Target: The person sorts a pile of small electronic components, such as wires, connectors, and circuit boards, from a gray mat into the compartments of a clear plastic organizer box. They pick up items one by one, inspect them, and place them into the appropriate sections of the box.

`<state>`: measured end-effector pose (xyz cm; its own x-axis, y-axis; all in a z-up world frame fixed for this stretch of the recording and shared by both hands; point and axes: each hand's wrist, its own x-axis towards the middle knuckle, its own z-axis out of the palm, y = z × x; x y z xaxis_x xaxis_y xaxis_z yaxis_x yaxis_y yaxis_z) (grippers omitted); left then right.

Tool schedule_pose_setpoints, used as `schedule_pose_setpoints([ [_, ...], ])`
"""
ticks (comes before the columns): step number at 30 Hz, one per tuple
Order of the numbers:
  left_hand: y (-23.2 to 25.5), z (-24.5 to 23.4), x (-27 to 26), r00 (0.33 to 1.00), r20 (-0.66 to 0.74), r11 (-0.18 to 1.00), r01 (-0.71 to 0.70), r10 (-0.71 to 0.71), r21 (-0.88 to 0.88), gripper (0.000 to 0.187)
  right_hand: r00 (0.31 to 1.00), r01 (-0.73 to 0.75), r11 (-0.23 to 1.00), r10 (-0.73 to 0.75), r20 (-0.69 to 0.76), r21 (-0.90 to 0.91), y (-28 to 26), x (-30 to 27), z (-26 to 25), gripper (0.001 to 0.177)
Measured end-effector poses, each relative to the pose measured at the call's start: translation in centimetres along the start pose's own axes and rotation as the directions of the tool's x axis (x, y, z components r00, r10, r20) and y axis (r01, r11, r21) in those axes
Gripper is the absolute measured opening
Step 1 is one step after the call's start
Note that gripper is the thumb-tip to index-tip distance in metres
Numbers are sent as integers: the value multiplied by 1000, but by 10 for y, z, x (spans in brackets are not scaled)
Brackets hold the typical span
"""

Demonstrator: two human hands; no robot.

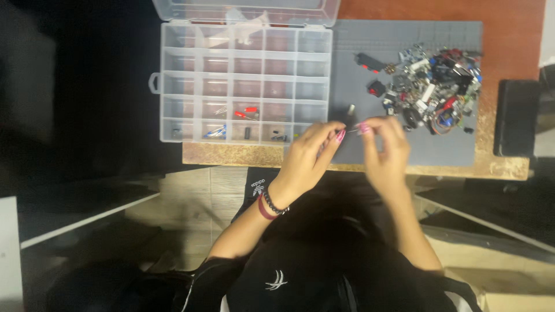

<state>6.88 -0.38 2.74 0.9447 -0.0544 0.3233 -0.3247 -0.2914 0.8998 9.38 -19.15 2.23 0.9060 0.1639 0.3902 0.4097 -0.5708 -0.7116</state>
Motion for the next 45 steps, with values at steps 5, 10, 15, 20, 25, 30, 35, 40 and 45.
schedule_pose_setpoints([
  [5, 1, 16, 13, 999, 34, 1000, -21, 22, -18, 16, 993, -58, 970, 79, -84, 234, -20, -8, 5, 8],
  [10, -14, 32, 12, 993, 118, 999, -22, 27, -45, 15, 987, -34, 918, 92, -130, 396, -10, -11, 6, 18],
  [15, -3, 31, 20, 992, 100, 953, -41, 75, -301, 19, 976, -22, 864, 128, -179, 503, -11, -7, 9, 25],
  [20, 0, 29, 27, 991, 94, 932, -54, 93, -358, 19, 966, 4, 821, 144, -214, 571, -11, -4, 9, 29],
  [25, -2, 26, 29, 986, 131, 921, -49, 107, -387, 21, 964, 34, 808, 129, -232, 589, -11, -1, 10, 32],
  [30, 3, 23, 33, 998, 4, 903, -48, 55, -426, 25, 922, -82, 669, 332, -198, 739, -6, -1, 11, 29],
  [35, 6, 37, 22, 989, 22, 966, -141, 149, -216, 40, 857, -253, 296, 511, 72, 921, 4, -15, 32, 14],
  [40, 16, 47, 22, 980, -149, 971, -158, 132, -181, 24, 861, -262, 351, 506, 53, 899, 8, -27, 47, 8],
  [45, 8, 36, 25, 962, -189, 980, -200, 197, 6, 24, 952, -90, 868, 219, -214, 489, -34, 0, 15, 18],
])
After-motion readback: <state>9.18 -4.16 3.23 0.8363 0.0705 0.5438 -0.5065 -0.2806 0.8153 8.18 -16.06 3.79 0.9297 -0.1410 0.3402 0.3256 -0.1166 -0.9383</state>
